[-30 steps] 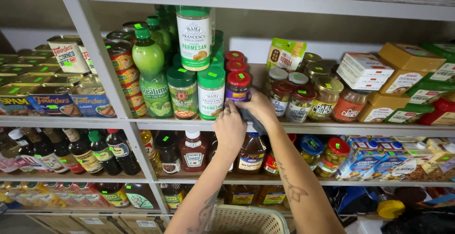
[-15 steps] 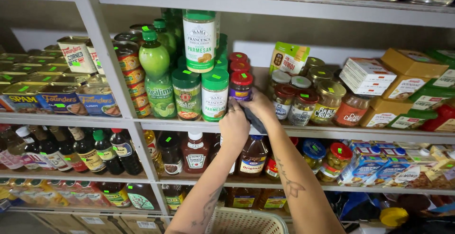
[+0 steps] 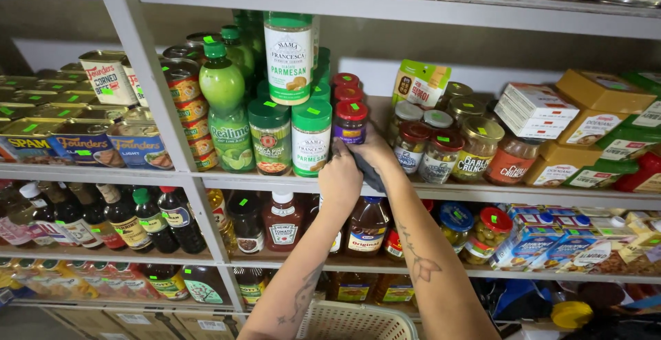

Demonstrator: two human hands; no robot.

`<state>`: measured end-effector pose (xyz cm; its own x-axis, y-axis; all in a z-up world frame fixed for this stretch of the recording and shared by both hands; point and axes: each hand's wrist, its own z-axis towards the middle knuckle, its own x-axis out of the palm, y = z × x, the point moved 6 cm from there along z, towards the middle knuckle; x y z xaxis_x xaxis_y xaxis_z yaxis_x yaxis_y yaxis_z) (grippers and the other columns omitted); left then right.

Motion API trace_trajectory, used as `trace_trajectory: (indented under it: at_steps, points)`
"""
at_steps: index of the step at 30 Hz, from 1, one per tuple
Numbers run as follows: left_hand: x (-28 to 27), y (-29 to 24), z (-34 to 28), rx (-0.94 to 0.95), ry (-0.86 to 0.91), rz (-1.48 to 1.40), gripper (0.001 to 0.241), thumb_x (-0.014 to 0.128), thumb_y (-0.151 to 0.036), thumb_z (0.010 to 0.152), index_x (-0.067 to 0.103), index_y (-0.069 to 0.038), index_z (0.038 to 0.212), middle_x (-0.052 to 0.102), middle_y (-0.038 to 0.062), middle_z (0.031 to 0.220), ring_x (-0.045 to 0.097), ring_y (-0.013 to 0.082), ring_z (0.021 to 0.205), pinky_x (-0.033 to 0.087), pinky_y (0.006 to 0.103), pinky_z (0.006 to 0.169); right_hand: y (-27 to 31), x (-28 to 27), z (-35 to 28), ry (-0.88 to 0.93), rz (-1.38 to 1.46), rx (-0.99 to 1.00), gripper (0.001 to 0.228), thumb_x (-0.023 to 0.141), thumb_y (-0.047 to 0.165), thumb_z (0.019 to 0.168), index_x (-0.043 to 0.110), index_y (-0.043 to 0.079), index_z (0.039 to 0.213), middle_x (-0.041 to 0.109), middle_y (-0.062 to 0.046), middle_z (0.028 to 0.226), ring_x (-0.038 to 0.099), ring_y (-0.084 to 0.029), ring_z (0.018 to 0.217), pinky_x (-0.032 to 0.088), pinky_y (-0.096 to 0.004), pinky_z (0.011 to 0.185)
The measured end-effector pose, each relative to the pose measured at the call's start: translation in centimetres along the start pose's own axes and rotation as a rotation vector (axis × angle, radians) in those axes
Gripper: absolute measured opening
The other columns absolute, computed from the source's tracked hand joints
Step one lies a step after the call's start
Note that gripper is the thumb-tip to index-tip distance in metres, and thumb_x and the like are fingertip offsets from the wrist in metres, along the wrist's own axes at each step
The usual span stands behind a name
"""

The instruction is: Wiping jars with a cloth and organizing them on grocery store shelves.

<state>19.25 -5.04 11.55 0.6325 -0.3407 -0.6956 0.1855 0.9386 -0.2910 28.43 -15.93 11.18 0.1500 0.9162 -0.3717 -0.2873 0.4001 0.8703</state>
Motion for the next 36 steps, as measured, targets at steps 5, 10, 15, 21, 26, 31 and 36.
trace_trajectory:
  at_steps: [5,10,15,21,26,31,36]
  points:
    - [-0.7,0.0,0.4,-0.007,0.027,-0.023,0.063,0.052,-0.012,0.080,0.051,0.009,0.139,0.073,0.013,0.088,0.076,0.0315,0.068,0.062,0.0439,0.058,2.1,0.6,-0.6,-0.025,0.082,-0.025,0.076,0.089,0.025,0.073,0.054,0.009,0.139,0.066,-0.015,0.133,0.058,-0.027,0.131,0.045,-0.042,0.111]
    - [-0.3,-0.1,0.6,-0.019,0.061,-0.050,0.064,0.051,-0.012,0.080,0.049,0.009,0.140,0.073,0.013,0.087,0.075,0.0332,0.068,0.062,0.0456,0.057,-0.5,0.6,1.0,-0.030,0.034,-0.001,0.076,0.089,0.028,0.075,0.052,0.008,0.138,0.065,-0.016,0.134,0.057,-0.028,0.132,0.045,-0.042,0.111]
    - [-0.5,-0.1,0.7,-0.022,0.086,-0.076,0.064,0.050,-0.008,0.081,0.046,0.012,0.142,0.073,0.017,0.091,0.076,0.0358,0.070,0.062,0.0469,0.059,0.2,0.8,1.2,-0.022,-0.035,0.034,0.077,0.088,0.034,0.076,0.051,0.009,0.139,0.064,-0.016,0.137,0.055,-0.028,0.134,0.045,-0.042,0.111]
    - [-1.0,0.0,1.1,-0.018,0.097,-0.094,0.059,0.050,-0.008,0.082,0.048,0.012,0.137,0.072,0.016,0.090,0.076,0.0368,0.070,0.062,0.0483,0.059,1.9,1.4,0.9,-0.018,-0.076,0.074,0.080,0.085,0.042,0.077,0.049,0.014,0.142,0.062,-0.013,0.141,0.053,-0.026,0.136,0.045,-0.040,0.113]
    - [-1.8,-0.5,0.6,0.019,0.044,0.001,0.061,0.051,-0.012,0.080,0.050,0.011,0.136,0.073,0.013,0.096,0.076,0.0280,0.069,0.062,0.0406,0.056,2.0,1.5,0.7,-0.011,-0.219,0.109,0.073,0.083,0.050,0.077,0.055,0.011,0.131,0.066,-0.015,0.133,0.059,-0.027,0.130,0.048,-0.040,0.111]
    - [-1.8,-0.2,0.4,0.162,0.027,-0.132,0.053,0.056,-0.012,0.079,0.057,0.006,0.129,0.070,0.016,0.094,0.075,0.0329,0.077,0.061,0.0419,0.060,3.6,-2.8,-3.3,-0.266,-0.604,-0.102,0.051,0.074,0.056,0.088,0.066,0.012,0.113,0.074,-0.013,0.108,0.072,-0.032,0.103,0.059,-0.046,0.085]
    - [-11.2,0.7,-6.0,0.281,-0.067,-0.617,0.084,0.057,-0.001,0.089,0.019,-0.012,0.163,0.069,0.014,0.136,0.071,0.0272,0.110,0.059,0.0334,0.089,13.3,-4.9,-15.6,-0.355,-0.610,-0.265,0.030,0.078,0.020,0.092,0.057,0.019,0.114,0.073,0.002,0.088,0.066,-0.018,0.063,0.050,-0.037,0.054]
